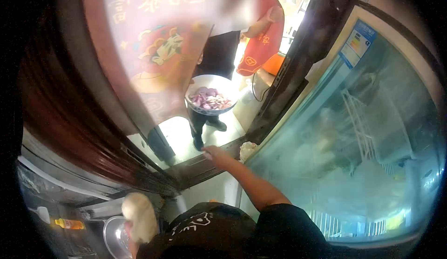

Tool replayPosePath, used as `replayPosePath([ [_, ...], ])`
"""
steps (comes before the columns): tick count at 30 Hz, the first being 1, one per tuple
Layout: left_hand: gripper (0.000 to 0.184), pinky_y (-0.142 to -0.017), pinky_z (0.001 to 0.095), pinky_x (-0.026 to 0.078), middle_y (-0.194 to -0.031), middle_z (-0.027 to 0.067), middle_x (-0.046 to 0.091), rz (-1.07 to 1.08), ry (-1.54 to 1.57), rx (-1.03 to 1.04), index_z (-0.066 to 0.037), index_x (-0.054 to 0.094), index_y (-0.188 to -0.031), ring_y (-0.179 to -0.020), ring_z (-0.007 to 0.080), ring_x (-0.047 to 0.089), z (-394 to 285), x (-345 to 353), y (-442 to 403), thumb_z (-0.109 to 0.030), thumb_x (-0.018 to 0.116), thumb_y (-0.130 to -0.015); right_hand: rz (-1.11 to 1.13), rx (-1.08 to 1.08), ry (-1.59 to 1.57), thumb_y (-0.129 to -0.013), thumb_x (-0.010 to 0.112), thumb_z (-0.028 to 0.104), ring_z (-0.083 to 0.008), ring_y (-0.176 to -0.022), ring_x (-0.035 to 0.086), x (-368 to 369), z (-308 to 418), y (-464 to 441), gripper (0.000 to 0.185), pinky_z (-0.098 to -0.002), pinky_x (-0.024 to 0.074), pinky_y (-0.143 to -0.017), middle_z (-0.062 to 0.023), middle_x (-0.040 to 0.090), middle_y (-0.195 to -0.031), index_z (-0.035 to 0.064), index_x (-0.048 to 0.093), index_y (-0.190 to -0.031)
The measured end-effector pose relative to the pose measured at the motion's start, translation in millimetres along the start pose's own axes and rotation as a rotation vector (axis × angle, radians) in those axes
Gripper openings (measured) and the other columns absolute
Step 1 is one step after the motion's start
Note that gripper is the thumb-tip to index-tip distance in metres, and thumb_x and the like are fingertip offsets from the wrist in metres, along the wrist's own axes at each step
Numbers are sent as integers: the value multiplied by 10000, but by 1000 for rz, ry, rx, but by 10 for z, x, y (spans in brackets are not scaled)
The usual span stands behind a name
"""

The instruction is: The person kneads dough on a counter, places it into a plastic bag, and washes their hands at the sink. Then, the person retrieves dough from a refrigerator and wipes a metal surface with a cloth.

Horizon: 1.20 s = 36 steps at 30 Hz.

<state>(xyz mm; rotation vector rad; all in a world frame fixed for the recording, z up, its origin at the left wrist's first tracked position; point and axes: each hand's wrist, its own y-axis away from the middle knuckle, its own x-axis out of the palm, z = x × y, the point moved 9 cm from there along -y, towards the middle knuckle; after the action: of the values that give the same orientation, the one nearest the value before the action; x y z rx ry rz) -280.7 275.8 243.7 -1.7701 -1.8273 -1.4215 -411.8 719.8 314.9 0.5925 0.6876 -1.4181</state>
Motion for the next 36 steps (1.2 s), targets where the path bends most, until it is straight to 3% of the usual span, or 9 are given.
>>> replayPosePath([
  [4, 718, -960, 505, 495, -1255, 218, 583, 179, -138, -52, 40, 448, -1363, -1117, 379, 595, 187, 1447, -313, -336, 557, -762, -100, 64, -362, -941, 573, 238, -217, -907, 656, -768, 394, -228, 356, -331, 509, -815, -154, 666, -1105, 6, 609, -1209],
  [5, 765, -1061, 436, 407, -1381, 174, 496, 497, -152, -150, -37, 390, -1428, -1230, 329, 513, 350, 1473, -592, -415, 584, -792, -98, 101, -476, -942, 573, 235, -192, -854, 661, -897, 403, -302, 355, -317, 516, -779, -146, 670, -1091, 3, 608, -1209],
  [6, 794, -984, 507, 479, -1271, 231, 568, 292, -165, -221, 50, 426, -1370, -1148, 416, 564, 535, 944, -1023, -313, 643, -698, -135, 70, -486, -946, 570, 234, -174, -827, 654, -993, 387, -402, 356, -304, 514, -756, -135, 671, -1084, 7, 602, -1219],
  [9, 813, -989, 497, 473, -1328, 222, 521, 515, -124, -243, 25, 379, -1403, -1171, 385, 550, 503, 2198, -968, -361, 653, -741, -166, 49, -604, -995, 504, 183, -111, -860, 610, -1306, 332, -631, 356, -254, 491, -750, -67, 649, -1109, 11, 530, -1305],
  [24, 691, -938, 478, 525, -1268, 218, 571, 696, -8, -433, 25, 410, -1374, -1101, 360, 616, 1010, 3507, -2492, -254, 645, -788, -255, -123, -511, -1001, 510, 260, -143, -965, 575, -2315, 83, -1870, 540, -268, 465, -824, -99, 557, -1266, 8, 360, -1455],
  [28, 648, -927, 473, 533, -1228, 226, 593, 669, 84, -471, 46, 416, -1357, -1068, 356, 634, 1303, 3948, -2908, -206, 611, -793, -251, -124, -478, -950, 593, 291, -255, -1150, 564, -2764, 40, -2474, 631, -329, 434, -981, -217, 409, -1457, -12, 353, -1450],
  [30, 629, -918, 476, 538, -1215, 229, 599, 647, 109, -531, 58, 419, -1347, -1060, 356, 638, 1398, 4041, -3079, -189, 596, -796, -282, -161, -422, -968, 570, 278, -170, -1024, 552, -2723, -146, -2982, 614, -303, 450, -909, -114, 500, -1299, 40, 330, -1480],
  [34, 687, -947, 516, 518, -1234, 252, 579, 473, 97, -694, 44, 392, -1368, -1091, 397, 613, 1695, 4315, -3379, -226, 626, -781, 116, -246, -842, -961, 578, 264, -198, -1073, 560, -2653, 509, -3531, 596, -326, 447, -946, -139, 481, -1334, 26, 348, -1457],
  [36, 700, -950, 529, 512, -1266, 254, 558, 486, 19, -657, 26, 387, -1381, -1116, 416, 595, 1715, 4639, -3476, -237, 629, -779, 190, -448, -673, -949, 596, 279, -212, -1108, 569, -2257, 873, -3993, 586, -343, 444, -973, -139, 460, -1384, 59, 374, -1444],
])
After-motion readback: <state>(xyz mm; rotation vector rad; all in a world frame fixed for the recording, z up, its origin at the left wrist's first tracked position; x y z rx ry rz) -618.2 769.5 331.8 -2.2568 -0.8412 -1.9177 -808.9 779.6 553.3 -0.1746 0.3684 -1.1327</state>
